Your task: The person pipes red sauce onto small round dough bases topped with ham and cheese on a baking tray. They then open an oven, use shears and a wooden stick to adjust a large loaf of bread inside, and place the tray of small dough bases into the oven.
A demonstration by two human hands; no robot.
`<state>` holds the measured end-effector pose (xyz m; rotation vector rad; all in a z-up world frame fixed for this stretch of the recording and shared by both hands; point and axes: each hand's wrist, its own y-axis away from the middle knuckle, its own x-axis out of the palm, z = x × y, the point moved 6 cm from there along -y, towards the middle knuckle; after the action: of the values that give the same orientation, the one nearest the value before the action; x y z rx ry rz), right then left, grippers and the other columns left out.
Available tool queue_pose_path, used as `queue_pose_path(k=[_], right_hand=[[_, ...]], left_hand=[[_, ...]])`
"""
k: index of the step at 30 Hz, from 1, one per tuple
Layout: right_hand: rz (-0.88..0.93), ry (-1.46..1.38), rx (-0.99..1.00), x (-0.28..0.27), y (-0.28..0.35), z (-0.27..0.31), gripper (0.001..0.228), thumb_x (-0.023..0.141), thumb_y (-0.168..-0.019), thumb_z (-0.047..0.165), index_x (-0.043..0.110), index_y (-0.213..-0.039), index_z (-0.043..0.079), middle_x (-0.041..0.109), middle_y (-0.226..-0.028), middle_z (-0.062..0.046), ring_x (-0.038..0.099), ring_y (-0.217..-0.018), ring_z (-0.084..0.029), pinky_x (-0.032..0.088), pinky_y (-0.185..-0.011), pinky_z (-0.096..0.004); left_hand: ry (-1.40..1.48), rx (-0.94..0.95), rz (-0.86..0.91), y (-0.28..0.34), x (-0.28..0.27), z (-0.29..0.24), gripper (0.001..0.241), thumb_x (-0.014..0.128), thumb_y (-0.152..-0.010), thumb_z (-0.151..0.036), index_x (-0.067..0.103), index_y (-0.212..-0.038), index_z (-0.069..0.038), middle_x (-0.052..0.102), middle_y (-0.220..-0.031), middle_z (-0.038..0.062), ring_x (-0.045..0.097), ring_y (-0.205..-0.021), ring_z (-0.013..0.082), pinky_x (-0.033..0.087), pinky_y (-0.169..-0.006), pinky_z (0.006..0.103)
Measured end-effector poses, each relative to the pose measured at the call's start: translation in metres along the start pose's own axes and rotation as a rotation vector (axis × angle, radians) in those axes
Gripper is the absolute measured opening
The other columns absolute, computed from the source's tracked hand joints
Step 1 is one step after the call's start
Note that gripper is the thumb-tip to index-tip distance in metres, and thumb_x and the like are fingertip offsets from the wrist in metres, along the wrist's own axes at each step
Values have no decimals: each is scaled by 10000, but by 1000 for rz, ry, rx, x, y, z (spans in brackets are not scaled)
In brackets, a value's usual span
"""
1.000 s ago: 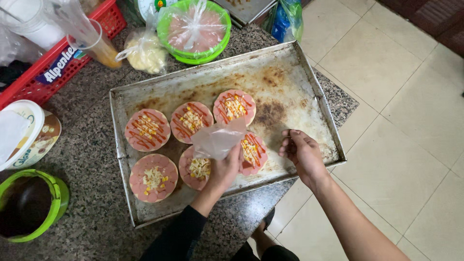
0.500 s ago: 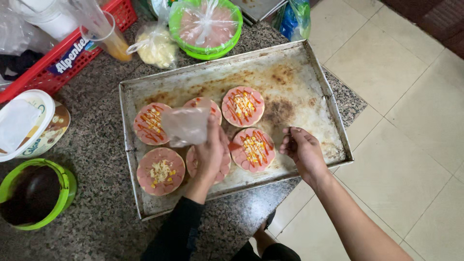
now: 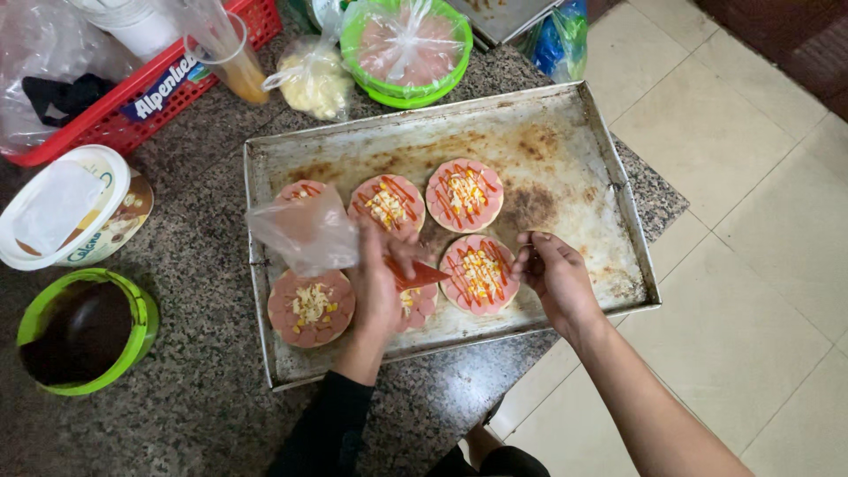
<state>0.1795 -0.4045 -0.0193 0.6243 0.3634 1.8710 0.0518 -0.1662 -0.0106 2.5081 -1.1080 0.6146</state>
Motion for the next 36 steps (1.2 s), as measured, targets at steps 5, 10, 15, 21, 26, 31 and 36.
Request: queue_pose_path(k=[5, 10, 15, 21, 26, 31, 36], right_hand=[[31, -4, -19, 11, 1, 0, 259, 481, -1076, 239, 647, -1078, 39, 633, -776, -41, 623, -683, -168, 534, -691, -311], [33, -14, 1, 27, -1, -3, 258, 494, -1075, 250, 650, -1066, 44, 631, -780, -30, 618, -670, -164, 526, -658, -298], [30, 4, 15, 40, -1, -7, 247, 514, -1073, 248, 664, -1056, 53, 629, -792, -16, 615, -677, -140, 535, -673, -278], [62, 28, -7, 47, 0, -5, 256, 498, -1074, 238, 661, -1046, 42, 629, -790, -28, 625, -676, -148, 533, -666, -282], [39, 23, 3, 46, 1, -7, 247, 489, -1076, 230, 646, -1061, 40, 621, -797, -28, 623, -684, -155, 549, -681, -302], [36, 3, 31, 51, -1, -15, 244, 491, -1071, 230, 644, -1065, 39, 624, -798, -34, 625, -692, -157, 559, -702, -310], [54, 0, 32, 55, -5, -17, 234, 505, -1076, 233, 630, -1049, 38, 631, -807, -42, 625, -701, -166, 553, -707, -320]], left_hand=[[256, -80, -221, 4, -24, -27, 497, 408, -1049, -503, 539, -864, -61, 610, -687, 44, 676, -695, 269, 542, -867, 553], [-52, 83, -223, 7, -40, -52, 532, 361, -1052, -570, 560, -924, -94, 529, -551, 55, 754, -720, 255, 554, -845, 360], [-134, 9, -206, 8, -42, -17, 584, 358, -1074, -584, 501, -817, -80, 454, -544, 20, 499, -438, 154, 453, -459, 302], [-362, -74, -32, 7, -20, 11, 482, 452, -1044, -501, 537, -817, -84, 564, -656, 10, 483, -489, 101, 396, -441, 275], [-326, -58, -165, -2, -38, -3, 454, 433, -1077, -438, 516, -791, -96, 518, -611, 11, 466, -459, 87, 374, -414, 258], [-511, -46, -12, 10, -33, -7, 507, 393, -1094, -472, 557, -784, -104, 541, -637, 1, 504, -517, 72, 429, -469, 239], [-434, -23, -51, 6, -38, -23, 465, 380, -1053, -490, 542, -809, -129, 530, -632, -10, 478, -483, 80, 398, -415, 256]])
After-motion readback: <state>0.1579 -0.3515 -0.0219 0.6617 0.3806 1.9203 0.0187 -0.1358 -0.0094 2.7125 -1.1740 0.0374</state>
